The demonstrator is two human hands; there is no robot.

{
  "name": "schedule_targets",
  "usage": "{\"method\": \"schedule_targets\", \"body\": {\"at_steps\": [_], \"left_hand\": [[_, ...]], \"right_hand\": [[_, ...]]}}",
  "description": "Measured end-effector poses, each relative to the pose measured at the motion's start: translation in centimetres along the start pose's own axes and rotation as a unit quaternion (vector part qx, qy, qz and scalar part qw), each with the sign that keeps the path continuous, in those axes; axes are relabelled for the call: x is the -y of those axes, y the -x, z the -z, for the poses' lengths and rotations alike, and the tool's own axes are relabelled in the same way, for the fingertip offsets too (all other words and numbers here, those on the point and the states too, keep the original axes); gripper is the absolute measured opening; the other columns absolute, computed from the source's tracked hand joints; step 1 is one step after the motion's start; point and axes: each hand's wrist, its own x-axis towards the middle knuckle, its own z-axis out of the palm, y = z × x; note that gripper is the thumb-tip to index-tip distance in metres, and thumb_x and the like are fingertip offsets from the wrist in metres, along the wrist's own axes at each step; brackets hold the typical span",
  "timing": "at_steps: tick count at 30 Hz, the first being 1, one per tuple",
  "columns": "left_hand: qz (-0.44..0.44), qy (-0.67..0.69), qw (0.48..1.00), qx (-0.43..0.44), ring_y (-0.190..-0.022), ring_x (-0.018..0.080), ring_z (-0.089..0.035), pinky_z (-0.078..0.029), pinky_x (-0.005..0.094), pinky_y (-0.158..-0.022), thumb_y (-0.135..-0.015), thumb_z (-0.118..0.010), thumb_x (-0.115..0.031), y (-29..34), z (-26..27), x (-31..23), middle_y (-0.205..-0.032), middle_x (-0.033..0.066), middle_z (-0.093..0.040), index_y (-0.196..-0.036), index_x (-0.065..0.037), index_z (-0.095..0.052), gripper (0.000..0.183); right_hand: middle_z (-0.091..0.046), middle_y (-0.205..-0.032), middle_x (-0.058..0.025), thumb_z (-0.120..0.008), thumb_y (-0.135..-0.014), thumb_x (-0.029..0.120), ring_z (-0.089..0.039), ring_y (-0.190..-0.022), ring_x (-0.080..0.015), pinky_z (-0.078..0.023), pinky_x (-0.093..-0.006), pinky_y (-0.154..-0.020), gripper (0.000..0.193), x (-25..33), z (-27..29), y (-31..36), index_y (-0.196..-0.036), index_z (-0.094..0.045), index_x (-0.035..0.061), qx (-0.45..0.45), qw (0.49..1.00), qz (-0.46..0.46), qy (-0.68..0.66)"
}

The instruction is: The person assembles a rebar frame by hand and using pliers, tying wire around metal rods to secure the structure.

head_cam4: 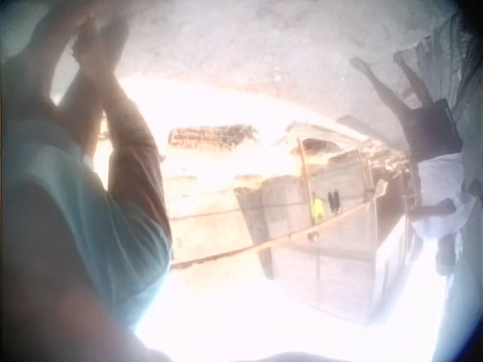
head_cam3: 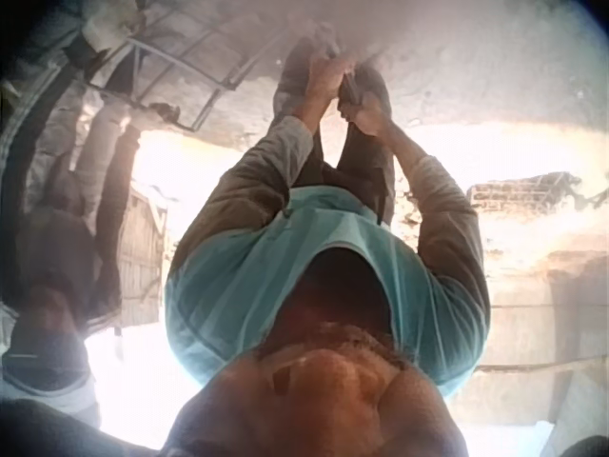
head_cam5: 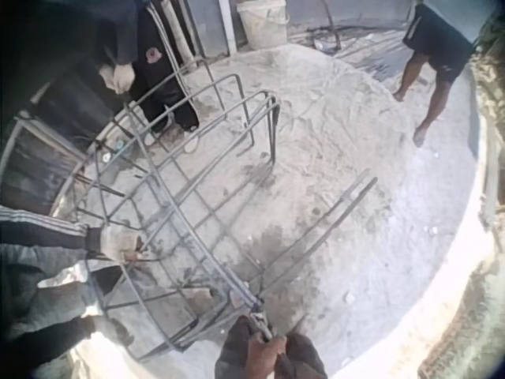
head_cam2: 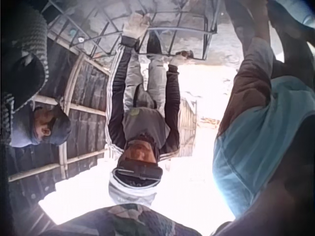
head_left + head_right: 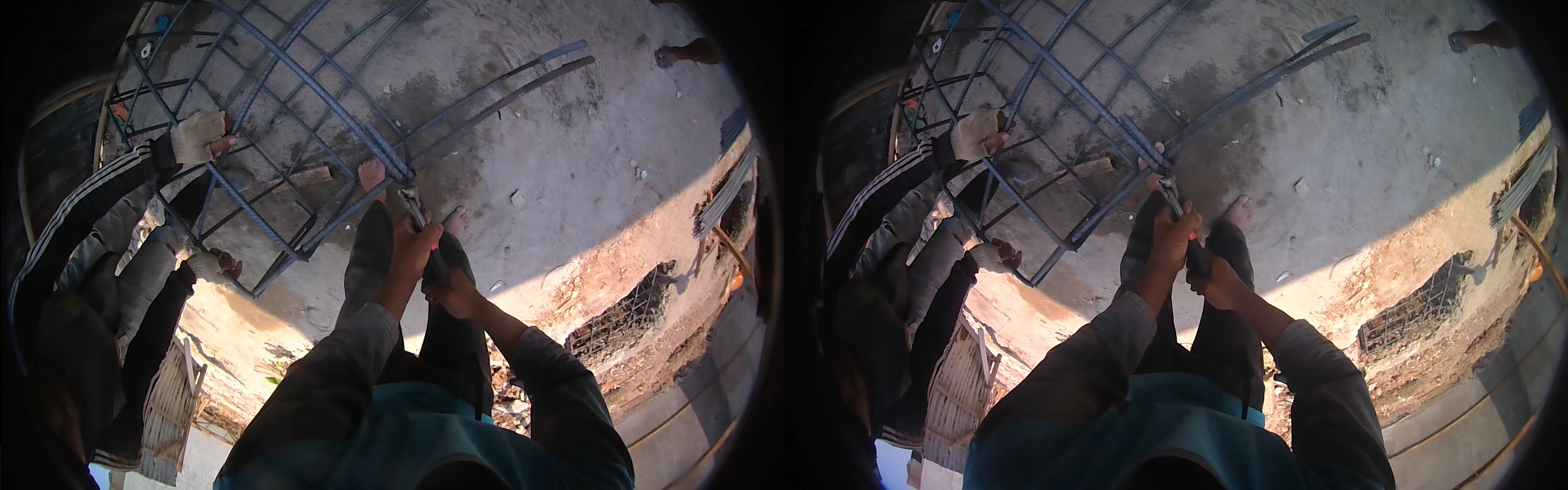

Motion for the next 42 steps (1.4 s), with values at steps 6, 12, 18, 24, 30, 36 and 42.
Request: {"method": "schedule_targets", "body": {"at_steps": [6,12,18,24,30,36,42], "left_hand": [[-0.236,-0.227,0.902,-0.282,-0.065,0.0187,-0.056,-0.046,0.0345,-0.062,-0.079,-0.070,-0.015,0.0,-6.9,-1.4,-0.076,0.0083,-0.059,-0.092,0.004,-0.055,0.027],[0.092,-0.029,0.990,-0.100,-0.065,0.0129,-0.056,-0.048,0.0359,-0.066,-0.086,-0.067,-0.013,-0.2,-2.5,-0.7,-0.076,0.0034,-0.058,-0.087,-0.004,-0.059,0.012],[0.206,0.278,0.912,0.219,-0.065,0.0139,-0.053,-0.047,0.0414,-0.072,-0.088,-0.069,-0.023,0.0,0.6,-3.0,-0.068,-0.0031,-0.047,-0.076,-0.014,-0.052,0.023],[0.218,0.272,0.893,0.283,-0.067,0.0154,-0.055,-0.048,0.0433,-0.076,-0.087,-0.070,-0.024,0.1,1.9,-3.1,-0.069,-0.0024,-0.048,-0.081,-0.013,-0.052,0.022],[0.099,0.041,0.994,0.018,-0.067,0.0219,-0.058,-0.050,0.0403,-0.073,-0.083,-0.071,-0.024,1.4,-0.6,-1.8,-0.073,0.0038,-0.056,-0.092,-0.005,-0.058,0.025],[-0.111,-0.238,0.895,-0.361,-0.056,0.0224,-0.057,-0.047,0.0394,-0.059,-0.078,-0.074,-0.019,0.2,-7.1,1.5,-0.065,0.0090,-0.059,-0.079,0.000,-0.056,0.026],[0.110,0.223,0.966,0.077,-0.060,0.0146,-0.055,-0.047,0.0379,-0.062,-0.087,-0.068,-0.019,0.4,-2.1,-0.4,-0.069,-0.0001,-0.055,-0.083,-0.011,-0.059,0.012]], "right_hand": [[-0.064,-0.096,-0.0252,-0.070,-0.080,0.021,-0.064,-0.095,-0.0435,-0.051,-0.0477,-0.076,0.046,-1.2,1.5,-3.1,-0.114,-0.051,-0.0033,-0.174,0.919,0.260,0.240],[-0.064,-0.090,-0.0218,-0.077,-0.077,0.028,-0.066,-0.085,-0.0365,-0.052,-0.0451,-0.073,0.048,0.8,-2.3,-0.4,-0.102,-0.049,-0.0027,-0.275,0.919,0.086,0.270],[-0.063,-0.089,-0.0120,-0.069,-0.087,0.030,-0.065,-0.079,-0.0251,-0.052,-0.0408,-0.073,0.048,1.9,-1.2,2.2,-0.116,-0.052,-0.0039,0.094,0.917,-0.030,-0.386],[-0.062,-0.089,-0.0083,-0.062,-0.090,0.022,-0.058,-0.074,-0.0191,-0.044,-0.0320,-0.062,0.026,1.3,-3.5,2.2,-0.108,-0.058,0.0038,0.116,0.872,-0.081,-0.469],[-0.064,-0.084,-0.0074,-0.064,-0.090,0.018,-0.062,-0.073,-0.0216,-0.047,-0.0347,-0.061,0.021,0.5,-2.5,1.5,-0.105,-0.059,0.0043,-0.077,0.989,-0.013,-0.123],[-0.068,-0.097,-0.0210,-0.069,-0.084,0.022,-0.066,-0.092,-0.0406,-0.052,-0.0421,-0.072,0.045,-4.1,-1.0,-1.8,-0.119,-0.053,-0.0025,-0.288,0.922,0.143,0.213],[-0.067,-0.095,-0.0210,-0.069,-0.083,0.019,-0.068,-0.084,-0.0355,-0.053,-0.0406,-0.073,0.036,3.6,-1.9,2.1,-0.107,-0.057,-0.0046,-0.273,0.937,0.028,0.217]]}}
